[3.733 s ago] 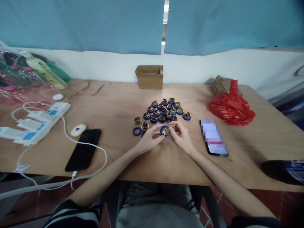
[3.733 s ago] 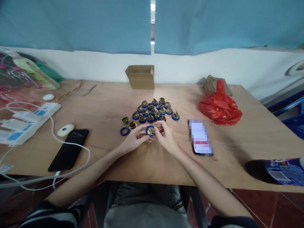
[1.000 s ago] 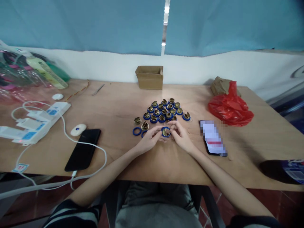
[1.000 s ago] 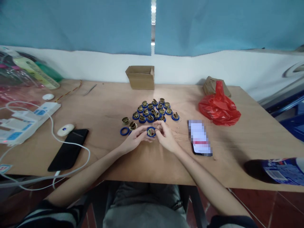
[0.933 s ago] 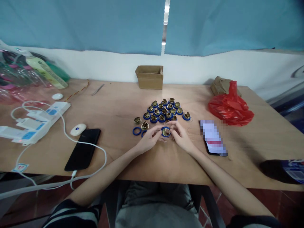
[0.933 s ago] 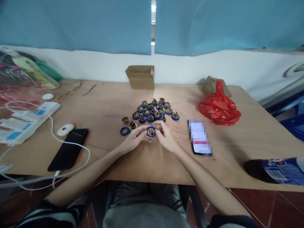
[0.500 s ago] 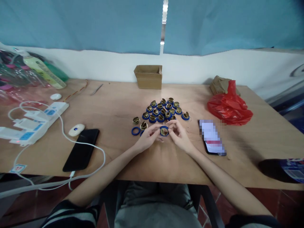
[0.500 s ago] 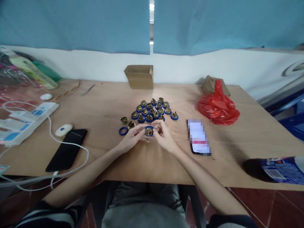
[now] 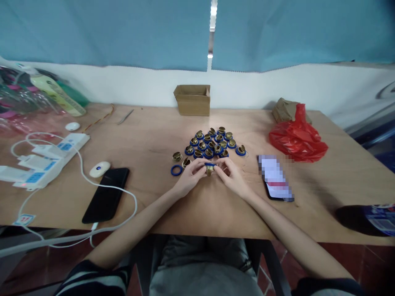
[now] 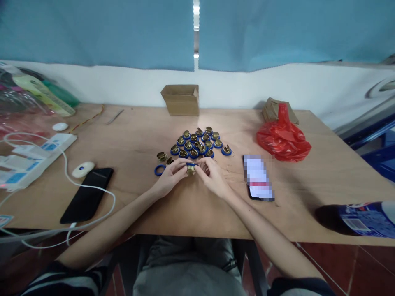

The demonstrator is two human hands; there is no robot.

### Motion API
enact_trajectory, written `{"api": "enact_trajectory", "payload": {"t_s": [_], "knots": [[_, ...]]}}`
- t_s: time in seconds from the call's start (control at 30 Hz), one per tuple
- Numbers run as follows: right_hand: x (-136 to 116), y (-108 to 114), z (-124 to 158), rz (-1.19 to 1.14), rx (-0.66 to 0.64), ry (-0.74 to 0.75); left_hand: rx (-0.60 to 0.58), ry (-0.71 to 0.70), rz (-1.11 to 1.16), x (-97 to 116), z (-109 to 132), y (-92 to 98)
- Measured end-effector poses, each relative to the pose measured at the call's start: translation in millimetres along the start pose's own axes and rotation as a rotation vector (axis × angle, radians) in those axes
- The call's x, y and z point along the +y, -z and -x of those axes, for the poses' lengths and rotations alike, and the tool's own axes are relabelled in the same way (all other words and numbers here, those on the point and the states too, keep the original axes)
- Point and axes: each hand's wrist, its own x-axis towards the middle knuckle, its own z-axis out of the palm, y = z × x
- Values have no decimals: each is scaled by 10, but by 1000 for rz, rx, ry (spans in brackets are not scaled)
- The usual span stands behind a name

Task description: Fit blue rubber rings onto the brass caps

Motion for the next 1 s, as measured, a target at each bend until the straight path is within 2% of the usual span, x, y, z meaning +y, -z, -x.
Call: {"api": "enact_trajectory", "payload": {"t_s": [0.13, 0.43, 0.6, 0.8, 1.0], "knots": [[-12, -12, 2, -61, -36, -51, 6, -4, -20, 12, 2, -16], [2, 2, 9, -2, -34, -11, 68, 106, 45, -48, -10, -1], [2, -2, 8, 35, 8, 49, 41, 154, 189, -62, -23, -8], [-7, 2, 14, 48, -22, 77, 51, 184, 246, -75, -25, 10], [28, -11, 20, 42, -18, 85, -26, 176, 274, -109, -25, 30]]}}
